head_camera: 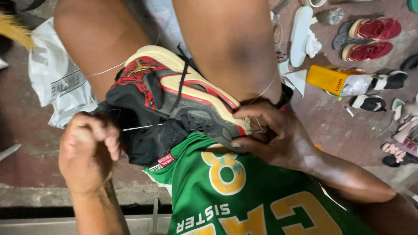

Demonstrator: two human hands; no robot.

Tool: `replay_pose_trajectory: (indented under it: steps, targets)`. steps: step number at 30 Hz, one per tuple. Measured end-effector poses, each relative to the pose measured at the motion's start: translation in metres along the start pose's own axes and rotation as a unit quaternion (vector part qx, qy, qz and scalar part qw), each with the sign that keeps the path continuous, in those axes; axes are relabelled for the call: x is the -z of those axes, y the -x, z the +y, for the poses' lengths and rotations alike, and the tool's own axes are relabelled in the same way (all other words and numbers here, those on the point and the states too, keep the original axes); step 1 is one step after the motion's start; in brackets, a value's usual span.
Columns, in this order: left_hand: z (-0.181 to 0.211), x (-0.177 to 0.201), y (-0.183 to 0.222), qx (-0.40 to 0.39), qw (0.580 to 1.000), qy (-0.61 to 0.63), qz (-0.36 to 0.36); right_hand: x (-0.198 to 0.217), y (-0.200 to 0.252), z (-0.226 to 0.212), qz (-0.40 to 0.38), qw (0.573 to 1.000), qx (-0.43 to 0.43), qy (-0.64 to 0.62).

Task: The person stitches the sole of a sneaker using a needle and thread while holding it against their lap.

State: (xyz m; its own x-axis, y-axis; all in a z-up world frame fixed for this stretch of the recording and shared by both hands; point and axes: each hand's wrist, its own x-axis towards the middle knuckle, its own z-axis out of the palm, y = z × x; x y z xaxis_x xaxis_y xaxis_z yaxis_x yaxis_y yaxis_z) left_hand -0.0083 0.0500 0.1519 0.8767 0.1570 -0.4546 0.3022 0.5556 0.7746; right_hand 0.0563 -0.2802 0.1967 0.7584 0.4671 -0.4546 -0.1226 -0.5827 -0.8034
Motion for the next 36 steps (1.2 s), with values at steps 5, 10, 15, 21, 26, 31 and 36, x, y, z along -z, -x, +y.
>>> replay_pose_trajectory:
  steps: [5, 10, 15, 21, 26, 31, 36]
  targets:
    - [0.011, -0.011, -0.004, -0.182, 0.73, -0.655, -0.072, -0.004, -0.002, 0.001, -0.007, 0.998, -0.024, -0.06]
    - [0.009, 0.051, -0.02, -0.1, 0.871, -0.48, -0.005, -0.003, -0.011, 0.0, -0.02, 0.992, -0.008, -0.127]
    - [-0.02, 0.154, -0.039, -0.059, 0.956, -0.169, 0.234, -0.004, -0.016, 0.004, -0.005, 0.997, 0.003, -0.082]
    - [-0.033, 0.168, -0.04, -0.054, 0.913, -0.326, 0.24, -0.005, -0.015, 0.005, -0.003, 0.996, -0.026, -0.086]
    - [0.005, 0.072, -0.009, -0.21, 0.758, -0.593, 0.172, -0.002, -0.016, 0.004, 0.002, 1.0, 0.002, -0.023]
    - [0.008, -0.01, -0.006, -0.271, 0.718, -0.626, -0.14, -0.001, -0.015, 0.001, -0.01, 0.999, -0.041, -0.029]
    - [-0.011, -0.017, -0.033, -0.156, 0.695, -0.664, -0.228, -0.004, -0.012, 0.002, -0.006, 0.999, -0.011, -0.049]
